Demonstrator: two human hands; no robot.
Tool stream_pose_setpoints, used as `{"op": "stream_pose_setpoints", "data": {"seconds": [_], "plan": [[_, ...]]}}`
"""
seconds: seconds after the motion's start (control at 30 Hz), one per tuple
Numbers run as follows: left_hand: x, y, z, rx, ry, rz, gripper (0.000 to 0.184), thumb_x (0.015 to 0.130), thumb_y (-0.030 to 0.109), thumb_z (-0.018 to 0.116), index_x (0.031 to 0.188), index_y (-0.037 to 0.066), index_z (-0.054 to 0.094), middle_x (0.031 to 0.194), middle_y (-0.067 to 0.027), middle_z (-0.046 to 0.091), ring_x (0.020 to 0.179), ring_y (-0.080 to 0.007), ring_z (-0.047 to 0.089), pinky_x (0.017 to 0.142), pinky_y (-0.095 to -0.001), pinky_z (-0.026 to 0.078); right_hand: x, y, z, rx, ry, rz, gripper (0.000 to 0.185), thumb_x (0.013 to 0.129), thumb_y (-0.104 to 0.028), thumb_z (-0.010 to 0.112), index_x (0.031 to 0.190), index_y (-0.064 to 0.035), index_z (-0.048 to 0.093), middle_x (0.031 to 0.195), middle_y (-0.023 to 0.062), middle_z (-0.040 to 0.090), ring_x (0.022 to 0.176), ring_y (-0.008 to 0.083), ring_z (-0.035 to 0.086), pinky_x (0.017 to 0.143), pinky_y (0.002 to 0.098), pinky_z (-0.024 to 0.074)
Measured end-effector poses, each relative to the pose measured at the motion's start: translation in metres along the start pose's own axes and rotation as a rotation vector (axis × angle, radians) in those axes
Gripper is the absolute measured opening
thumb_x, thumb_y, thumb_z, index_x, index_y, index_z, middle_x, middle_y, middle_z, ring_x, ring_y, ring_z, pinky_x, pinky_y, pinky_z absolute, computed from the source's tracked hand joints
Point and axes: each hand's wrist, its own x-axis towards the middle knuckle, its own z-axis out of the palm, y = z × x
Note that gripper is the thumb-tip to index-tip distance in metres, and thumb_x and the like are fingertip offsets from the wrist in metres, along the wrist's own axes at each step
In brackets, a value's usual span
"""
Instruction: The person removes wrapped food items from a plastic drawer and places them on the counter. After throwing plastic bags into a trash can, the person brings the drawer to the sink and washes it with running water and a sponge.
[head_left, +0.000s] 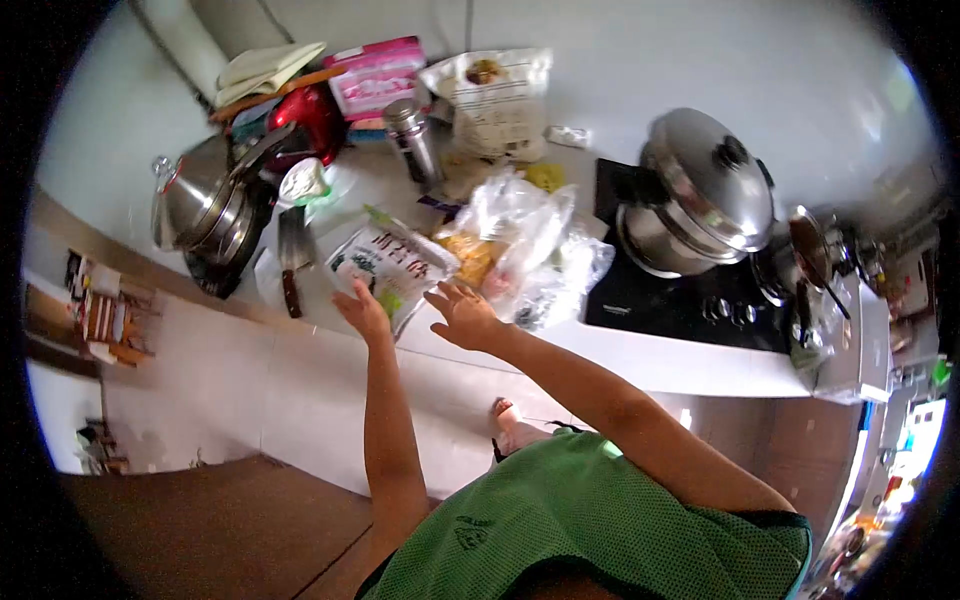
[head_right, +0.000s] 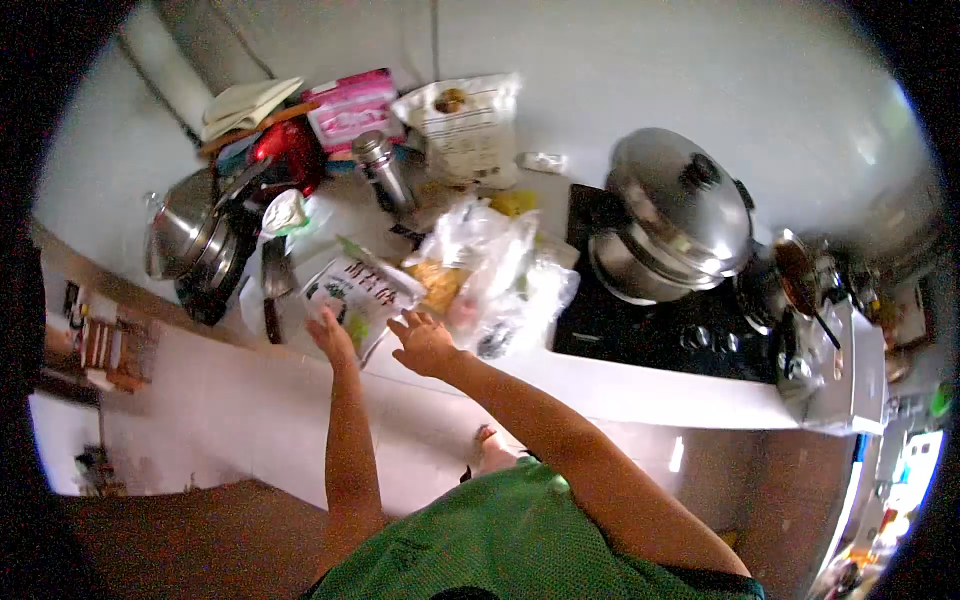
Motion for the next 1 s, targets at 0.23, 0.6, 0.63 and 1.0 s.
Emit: {"op": "stream_pose_setpoints", "data": {"seconds": [0.23, 0.6, 0.63, 1.0], "plan": [[-0.197, 0.186, 0.009, -0.634, -0.373, 0.464, 0.041, 0.094, 0.025, 0.037, 0.126, 0.0, 0.04, 0.13, -0.0143, 0.038, 0.122, -0.0258, 0.035, 0.102, -0.0358, 0.025, -0.146, 0.048, -0.093, 0.263, 0.512, -0.077, 0.033, 0.076, -0.007, 0.056, 0.109, -0.0063, 0.056, 0.111, 0.0153, 0.053, 0.103, 0.0313, 0.05, 0.088, 0.0383, 0.0418], [-0.606, 0.337, 0.06, -1.04, -1.078, 0.832, 0.011, 0.087, 0.006, 0.048, 0.094, 0.0, 0.055, 0.105, -0.0121, 0.053, 0.095, -0.0202, 0.051, 0.079, -0.0311, 0.042, -0.52, 0.166, -0.205, 0.239, 1.365, 0.371, 0.016, 0.073, -0.001, 0.06, 0.088, -0.0034, 0.062, 0.074, 0.0123, 0.056, 0.065, 0.0248, 0.057, 0.058, 0.0314, 0.0464], [-0.635, 0.345, 0.062, -1.044, -1.128, 0.861, 0.005, 0.085, 0.005, 0.051, 0.087, 0.001, 0.054, 0.102, -0.0123, 0.054, 0.088, -0.0194, 0.052, 0.076, -0.0306, 0.042, -0.549, 0.177, -0.205, 0.249, 1.417, 0.382, 0.014, 0.074, -0.001, 0.059, 0.088, -0.0029, 0.062, 0.075, 0.0125, 0.057, 0.067, 0.0236, 0.058, 0.059, 0.0306, 0.0467], [-0.848, 0.401, 0.153, -0.941, -1.571, 0.847, 0.025, 0.094, 0.015, 0.035, 0.092, 0.001, 0.055, 0.077, -0.0007, 0.049, 0.066, -0.0076, 0.04, 0.062, -0.0203, 0.034, -0.785, 0.286, -0.247, 0.245, 1.568, 0.648, 0.015, 0.081, -0.005, 0.058, 0.095, -0.0037, 0.061, 0.088, 0.0086, 0.06, 0.079, 0.0155, 0.061, 0.068, 0.027, 0.0497]]}}
